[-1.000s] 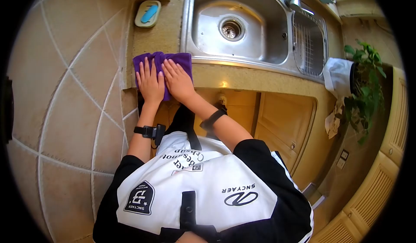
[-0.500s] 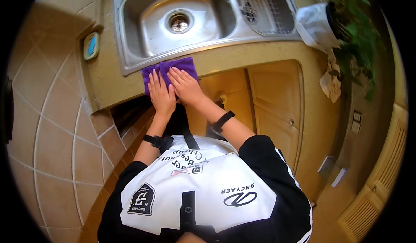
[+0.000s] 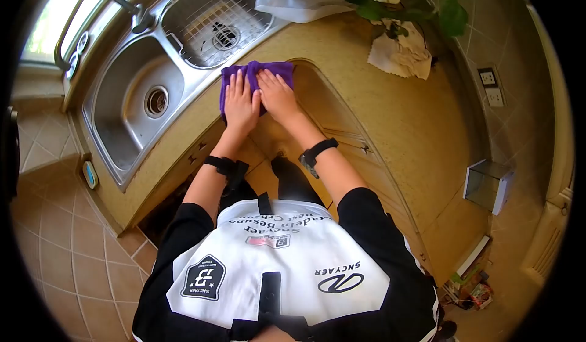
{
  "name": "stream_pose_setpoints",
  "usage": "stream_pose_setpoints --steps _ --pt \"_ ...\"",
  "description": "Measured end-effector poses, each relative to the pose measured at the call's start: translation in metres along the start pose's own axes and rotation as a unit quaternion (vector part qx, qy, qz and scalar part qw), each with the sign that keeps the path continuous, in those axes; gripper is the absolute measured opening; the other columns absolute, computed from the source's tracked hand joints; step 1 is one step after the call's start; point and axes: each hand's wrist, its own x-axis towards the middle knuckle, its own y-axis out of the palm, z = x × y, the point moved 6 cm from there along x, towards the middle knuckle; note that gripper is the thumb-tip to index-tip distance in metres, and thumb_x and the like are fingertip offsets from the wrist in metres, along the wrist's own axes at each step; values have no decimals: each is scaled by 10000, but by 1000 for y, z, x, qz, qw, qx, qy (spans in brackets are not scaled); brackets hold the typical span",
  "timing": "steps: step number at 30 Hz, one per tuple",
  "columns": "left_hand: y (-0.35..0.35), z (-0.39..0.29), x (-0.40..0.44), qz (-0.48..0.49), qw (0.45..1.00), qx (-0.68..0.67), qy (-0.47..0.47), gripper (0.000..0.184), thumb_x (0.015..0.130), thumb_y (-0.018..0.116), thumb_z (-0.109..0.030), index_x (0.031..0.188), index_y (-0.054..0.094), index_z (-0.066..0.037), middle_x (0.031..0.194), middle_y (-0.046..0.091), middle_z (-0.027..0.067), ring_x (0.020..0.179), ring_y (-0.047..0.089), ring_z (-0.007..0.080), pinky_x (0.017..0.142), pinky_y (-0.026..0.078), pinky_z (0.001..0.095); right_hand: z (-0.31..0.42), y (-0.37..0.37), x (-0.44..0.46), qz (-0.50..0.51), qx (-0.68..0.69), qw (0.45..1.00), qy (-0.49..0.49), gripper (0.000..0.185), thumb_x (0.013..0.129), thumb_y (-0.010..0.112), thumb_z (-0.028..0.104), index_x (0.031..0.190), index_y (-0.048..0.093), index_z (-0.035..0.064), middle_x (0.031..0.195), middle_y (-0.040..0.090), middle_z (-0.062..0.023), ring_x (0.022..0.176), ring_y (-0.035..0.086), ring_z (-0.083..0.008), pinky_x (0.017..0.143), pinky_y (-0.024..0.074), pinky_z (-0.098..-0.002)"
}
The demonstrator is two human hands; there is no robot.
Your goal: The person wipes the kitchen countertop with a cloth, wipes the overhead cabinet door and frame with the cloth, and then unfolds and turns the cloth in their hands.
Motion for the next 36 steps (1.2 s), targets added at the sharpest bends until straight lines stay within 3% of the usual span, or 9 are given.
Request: stream_pose_setpoints --steps 4,10,13,19,24,30,31,33,36 --pt "-4 13 -13 12 997 66 -25 523 893 426 -316 1326 412 -23 1442 308 133 1335 265 318 1078 184 460 5 20 2 21 14 1000 -10 429 862 452 166 1261 483 10 1337 458 -130 1291 357 -275 1056 284 -408" --pt "-19 29 -36 72 984 147 -74 599 888 434 -343 1371 323 -7 1479 196 162 1347 133 429 1068 138 542 32 30 3 19 84 994 -61 435 851 447 198 1255 508 47 1337 471 -81 1289 365 -205 1062 270 -385" --pt "-4 16 -15 76 987 133 -56 589 899 422 -338 1382 309 -21 1482 187 168 1344 143 436 1070 146 537 10 24 9 -3 38 998 -45 440 837 463 197 1253 513 62 1333 477 -74 1281 379 -193 1060 275 -385" --pt "45 -37 66 72 991 66 91 591 871 433 -343 1354 358 -12 1449 264 181 1340 221 377 1080 196 468 -73 -15 20 -59 -54 993 89 432 849 431 176 1243 501 11 1339 462 -119 1281 384 -237 1067 275 -389" --pt "75 -89 95 120 971 22 206 558 878 423 -336 1328 402 -7 1440 286 178 1343 220 370 1077 200 472 -115 -49 -8 -114 -69 968 212 388 852 459 149 1205 519 -1 1276 518 -133 1220 456 -262 1046 309 -402" --pt "114 -182 66 222 902 -76 363 592 879 418 -369 1305 410 43 1428 285 220 1330 238 388 1074 204 478 -138 -101 -107 -187 -63 889 413 274 839 502 103 1079 568 -11 1184 566 -170 1162 498 -280 1021 324 -434" --pt "120 -201 56 240 885 -92 389 596 892 400 -392 1306 412 38 1428 285 217 1333 235 386 1077 200 476 -135 -121 -128 -253 -89 869 416 226 866 481 113 1008 585 -29 1057 612 -200 1053 558 -313 949 382 -432" --pt "130 -235 31 292 845 -114 432 597 905 375 -411 1308 414 27 1431 286 206 1338 226 382 1080 196 473 -137 -143 -185 -207 23 802 560 240 902 464 149 1011 573 -35 975 623 -227 965 596 -326 846 448 -418" --pt "133 -279 -12 367 778 -126 494 566 922 341 -415 1361 373 -60 1439 294 165 1343 195 398 1084 177 490 -131 -180 -270 -249 155 714 636 289 925 463 230 1029 573 -15 860 629 -228 805 626 -313 715 478 -392"
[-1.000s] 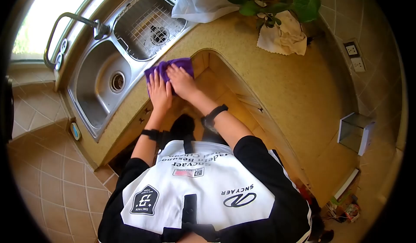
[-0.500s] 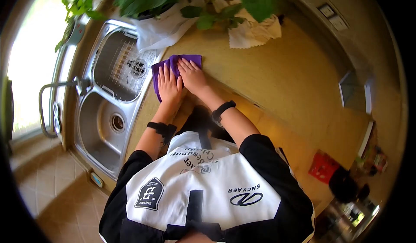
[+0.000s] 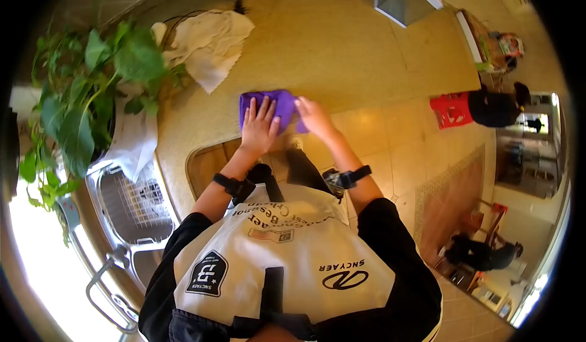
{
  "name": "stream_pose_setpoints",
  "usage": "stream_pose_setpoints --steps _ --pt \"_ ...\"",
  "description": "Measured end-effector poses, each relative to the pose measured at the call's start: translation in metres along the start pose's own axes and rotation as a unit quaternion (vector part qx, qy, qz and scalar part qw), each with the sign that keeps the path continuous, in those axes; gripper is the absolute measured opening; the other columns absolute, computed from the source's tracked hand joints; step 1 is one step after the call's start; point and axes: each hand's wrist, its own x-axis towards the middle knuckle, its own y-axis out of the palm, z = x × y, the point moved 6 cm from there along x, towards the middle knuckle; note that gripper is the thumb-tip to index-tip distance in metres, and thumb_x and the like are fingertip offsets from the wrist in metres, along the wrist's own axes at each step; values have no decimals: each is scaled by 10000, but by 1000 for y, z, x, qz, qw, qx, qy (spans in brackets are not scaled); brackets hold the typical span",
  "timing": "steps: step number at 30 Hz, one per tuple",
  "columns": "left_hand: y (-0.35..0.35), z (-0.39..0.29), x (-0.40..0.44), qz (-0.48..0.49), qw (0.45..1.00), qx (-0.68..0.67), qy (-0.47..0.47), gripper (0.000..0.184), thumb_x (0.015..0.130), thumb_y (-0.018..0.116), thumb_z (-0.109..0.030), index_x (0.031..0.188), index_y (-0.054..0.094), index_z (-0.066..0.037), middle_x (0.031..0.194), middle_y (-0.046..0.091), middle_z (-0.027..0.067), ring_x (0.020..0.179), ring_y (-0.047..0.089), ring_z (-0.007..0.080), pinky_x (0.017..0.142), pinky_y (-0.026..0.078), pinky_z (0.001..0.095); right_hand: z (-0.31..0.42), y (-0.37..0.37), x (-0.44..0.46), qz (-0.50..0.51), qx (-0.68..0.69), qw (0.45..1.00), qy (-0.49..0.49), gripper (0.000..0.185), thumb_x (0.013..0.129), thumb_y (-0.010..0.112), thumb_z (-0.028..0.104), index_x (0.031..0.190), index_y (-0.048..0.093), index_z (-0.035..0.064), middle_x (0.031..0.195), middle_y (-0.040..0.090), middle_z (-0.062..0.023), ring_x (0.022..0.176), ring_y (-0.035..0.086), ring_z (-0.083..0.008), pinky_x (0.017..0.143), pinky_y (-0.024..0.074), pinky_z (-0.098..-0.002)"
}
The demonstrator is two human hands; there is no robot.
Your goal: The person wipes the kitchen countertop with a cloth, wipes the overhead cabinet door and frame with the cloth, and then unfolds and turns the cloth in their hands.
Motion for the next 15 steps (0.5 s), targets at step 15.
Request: stream_pose_setpoints --steps 15 --pt "38 -60 64 39 985 169 -21 551 876 463 -369 1394 340 -229 1480 186 160 1315 132 506 1035 144 627 -63 -18 3 -36 -283 949 -135 587 832 564 315 1373 376 186 1457 269 -111 1341 220 -357 1057 218 -518"
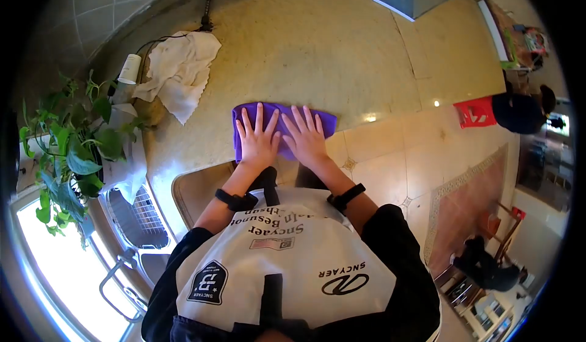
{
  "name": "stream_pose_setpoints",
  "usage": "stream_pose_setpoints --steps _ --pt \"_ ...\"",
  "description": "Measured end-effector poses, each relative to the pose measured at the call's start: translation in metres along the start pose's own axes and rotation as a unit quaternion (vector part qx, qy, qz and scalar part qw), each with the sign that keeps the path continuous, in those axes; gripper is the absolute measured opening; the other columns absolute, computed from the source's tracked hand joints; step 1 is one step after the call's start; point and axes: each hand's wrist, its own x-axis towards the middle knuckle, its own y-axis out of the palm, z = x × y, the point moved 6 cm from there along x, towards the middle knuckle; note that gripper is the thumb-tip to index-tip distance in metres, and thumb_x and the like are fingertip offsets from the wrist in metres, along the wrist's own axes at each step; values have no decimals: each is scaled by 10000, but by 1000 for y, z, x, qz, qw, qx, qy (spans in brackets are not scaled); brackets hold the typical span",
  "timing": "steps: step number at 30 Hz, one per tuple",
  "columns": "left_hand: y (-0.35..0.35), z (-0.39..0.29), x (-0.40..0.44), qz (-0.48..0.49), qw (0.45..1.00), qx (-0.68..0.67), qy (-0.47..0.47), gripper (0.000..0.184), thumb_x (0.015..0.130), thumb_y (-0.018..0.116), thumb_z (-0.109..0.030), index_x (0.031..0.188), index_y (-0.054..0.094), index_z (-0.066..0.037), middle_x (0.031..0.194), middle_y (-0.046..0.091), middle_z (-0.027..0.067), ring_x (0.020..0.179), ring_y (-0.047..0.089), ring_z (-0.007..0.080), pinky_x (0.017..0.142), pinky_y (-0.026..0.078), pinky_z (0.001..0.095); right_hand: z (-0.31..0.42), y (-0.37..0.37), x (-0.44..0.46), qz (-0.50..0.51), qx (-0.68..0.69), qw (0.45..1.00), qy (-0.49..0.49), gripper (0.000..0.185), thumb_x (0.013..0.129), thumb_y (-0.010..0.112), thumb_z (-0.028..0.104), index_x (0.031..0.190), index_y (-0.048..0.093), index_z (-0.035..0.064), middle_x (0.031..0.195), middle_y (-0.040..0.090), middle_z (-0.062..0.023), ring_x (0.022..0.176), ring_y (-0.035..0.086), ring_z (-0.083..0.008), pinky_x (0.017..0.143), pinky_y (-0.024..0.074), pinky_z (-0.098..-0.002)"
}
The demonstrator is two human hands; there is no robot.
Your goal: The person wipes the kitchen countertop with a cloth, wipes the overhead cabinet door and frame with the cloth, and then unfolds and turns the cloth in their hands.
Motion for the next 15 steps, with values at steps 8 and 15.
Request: stream_pose_setpoints --steps 8,15 --pt "6 12 128 -143 980 17 -137 544 889 416 -362 1383 356 -144 1457 249 165 1319 199 452 1045 171 584 -58 -19 167 -7 -67 973 -219 461 918 428 259 1355 391 117 1427 339 -89 1338 266 -273 1093 213 -425" --pt "6 14 119 -111 976 40 -185 599 866 440 -377 1399 319 -130 1460 258 150 1334 200 414 1037 147 609 -69 -20 166 -52 -14 980 -191 525 838 532 397 1331 447 235 1457 260 -142 1299 186 -504 1024 158 -636"
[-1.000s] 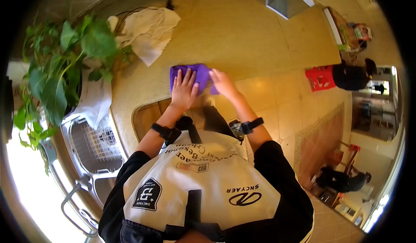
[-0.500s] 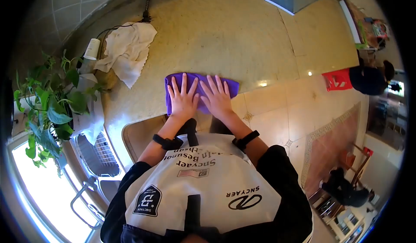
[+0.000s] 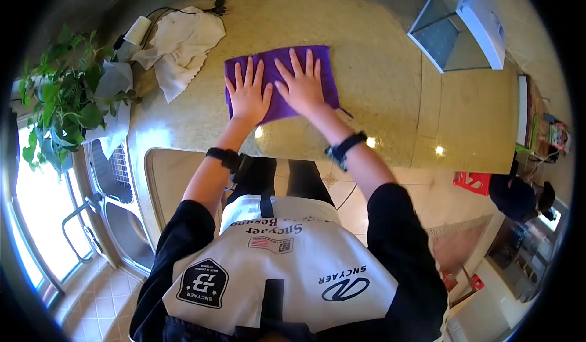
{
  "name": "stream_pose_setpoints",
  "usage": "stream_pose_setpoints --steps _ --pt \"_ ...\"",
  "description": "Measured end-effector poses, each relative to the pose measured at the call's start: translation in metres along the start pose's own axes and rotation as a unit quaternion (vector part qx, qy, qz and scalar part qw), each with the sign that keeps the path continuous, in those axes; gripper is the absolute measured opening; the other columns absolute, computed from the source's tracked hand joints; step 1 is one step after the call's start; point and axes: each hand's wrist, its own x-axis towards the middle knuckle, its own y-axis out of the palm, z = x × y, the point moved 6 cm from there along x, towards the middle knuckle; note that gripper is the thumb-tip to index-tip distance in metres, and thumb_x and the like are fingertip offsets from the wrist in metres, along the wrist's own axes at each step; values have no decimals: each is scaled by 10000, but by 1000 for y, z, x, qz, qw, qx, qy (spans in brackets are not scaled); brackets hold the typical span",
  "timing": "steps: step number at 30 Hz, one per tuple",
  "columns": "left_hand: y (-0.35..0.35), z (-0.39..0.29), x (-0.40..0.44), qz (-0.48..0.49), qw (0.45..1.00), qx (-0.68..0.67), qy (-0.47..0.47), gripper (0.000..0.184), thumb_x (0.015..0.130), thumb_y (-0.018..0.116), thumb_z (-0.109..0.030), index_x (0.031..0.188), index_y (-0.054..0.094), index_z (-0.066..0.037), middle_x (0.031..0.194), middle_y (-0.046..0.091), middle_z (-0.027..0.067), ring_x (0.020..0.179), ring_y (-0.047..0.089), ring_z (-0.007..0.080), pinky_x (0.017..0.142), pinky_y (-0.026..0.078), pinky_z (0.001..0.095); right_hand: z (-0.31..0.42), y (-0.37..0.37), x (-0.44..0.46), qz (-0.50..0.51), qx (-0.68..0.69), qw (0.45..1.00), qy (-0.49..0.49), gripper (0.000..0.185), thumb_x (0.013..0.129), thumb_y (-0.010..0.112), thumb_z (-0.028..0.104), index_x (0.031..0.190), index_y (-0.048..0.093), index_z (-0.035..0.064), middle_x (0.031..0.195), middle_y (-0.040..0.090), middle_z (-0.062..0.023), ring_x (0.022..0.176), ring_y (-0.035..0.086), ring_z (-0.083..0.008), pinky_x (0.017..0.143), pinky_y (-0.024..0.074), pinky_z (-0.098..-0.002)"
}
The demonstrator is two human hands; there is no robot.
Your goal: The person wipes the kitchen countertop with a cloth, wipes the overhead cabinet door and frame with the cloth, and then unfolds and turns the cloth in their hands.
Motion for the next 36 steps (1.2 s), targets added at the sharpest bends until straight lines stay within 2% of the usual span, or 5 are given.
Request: stream_pose_setpoints --steps 10,13,18,23,36 --pt "-32 -22 -123 177 978 -71 85 603 871 457 -359 1397 318 -98 1456 226 198 1320 161 484 1021 151 636 57 -26 -131 131 83 988 27 574 819 575 324 1354 415 195 1457 267 -121 1328 185 -442 1041 160 -608" --pt "-22 -25 -98 155 979 -84 97 615 855 482 -330 1402 307 -112 1455 228 195 1326 171 466 1039 173 604 55 -23 -113 117 44 992 24 556 831 543 297 1344 412 128 1431 320 -112 1336 243 -345 1069 204 -516" --pt "11 -12 5 37 994 -32 100 580 895 379 -304 1391 286 -17 1444 244 213 1348 187 385 1088 165 498 15 0 -13 35 -29 999 23 510 885 448 283 1357 384 101 1437 314 -110 1340 250 -307 1091 197 -454" --pt "28 3 80 62 995 20 71 589 919 313 -329 1414 223 -22 1483 172 179 1371 143 350 1108 133 448 -16 11 52 -30 -31 998 34 503 897 414 267 1375 357 123 1449 292 -109 1338 253 -314 1092 200 -447" --pt "-41 29 -132 190 977 -65 74 652 843 534 -333 1380 314 -35 1442 264 187 1350 211 359 1084 201 471 103 -3 -108 139 86 987 -3 598 820 551 233 1362 357 75 1426 299 -169 1325 259 -370 1068 242 -476"
